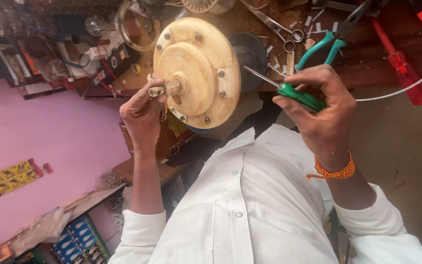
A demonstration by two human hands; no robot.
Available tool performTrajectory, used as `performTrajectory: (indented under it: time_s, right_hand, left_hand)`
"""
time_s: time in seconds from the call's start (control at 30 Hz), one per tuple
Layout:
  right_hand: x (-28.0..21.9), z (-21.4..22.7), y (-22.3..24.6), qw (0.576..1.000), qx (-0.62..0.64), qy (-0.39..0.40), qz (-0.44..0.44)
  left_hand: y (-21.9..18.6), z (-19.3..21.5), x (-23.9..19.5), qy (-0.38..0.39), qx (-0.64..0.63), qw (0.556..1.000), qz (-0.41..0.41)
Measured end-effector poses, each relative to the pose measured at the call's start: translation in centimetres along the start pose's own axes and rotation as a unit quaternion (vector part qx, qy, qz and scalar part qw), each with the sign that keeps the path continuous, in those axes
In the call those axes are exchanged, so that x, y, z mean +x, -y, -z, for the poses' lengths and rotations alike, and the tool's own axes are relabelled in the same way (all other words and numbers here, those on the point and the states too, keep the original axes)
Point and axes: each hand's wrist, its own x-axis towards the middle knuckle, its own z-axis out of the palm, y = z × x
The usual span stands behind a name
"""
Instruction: The person cleans a small white plastic part with a brush, then uses a screwdriver to tighten screws on a circular wooden board with wires. The person handles the part and board repeatedly while working at a cluttered workbench.
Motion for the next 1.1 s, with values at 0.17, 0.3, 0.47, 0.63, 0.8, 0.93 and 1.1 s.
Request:
performTrajectory:
  time_s: [0.17, 0.3, 0.47, 0.63, 0.8, 0.93, 1.1]
  right_hand:
    - [0.1, 0.1, -0.5, 0.988, 0.144, -0.007, -0.057]
    - [0.3, 1.1, -0.9, 0.990, 0.127, 0.001, -0.057]
    - [-0.2, 2.2, -1.7, 0.996, 0.072, 0.040, -0.039]
    - [0.8, -1.0, -0.7, 0.991, 0.002, 0.094, 0.092]
    - [3.0, -6.7, -0.8, 0.976, -0.071, 0.126, 0.165]
    - [3.5, -8.2, -1.1, 0.974, -0.068, 0.098, 0.194]
    - [2.6, -8.3, -1.4, 0.973, -0.077, 0.104, 0.189]
  left_hand:
    - [0.0, 0.5, -1.1, -0.014, -0.002, 0.999, 0.032]
    - [-0.5, 0.0, -1.2, -0.046, 0.012, 0.998, 0.031]
    - [-1.0, -0.7, -1.7, -0.072, -0.009, 0.997, 0.038]
    - [-1.6, -0.6, -1.6, -0.081, 0.023, 0.996, 0.037]
    - [-0.8, -0.1, -1.6, -0.060, 0.009, 0.998, 0.035]
    - [-0.3, -0.2, -1.5, -0.061, -0.005, 0.998, 0.018]
    - [-0.7, -0.4, -1.9, -0.070, -0.028, 0.995, 0.069]
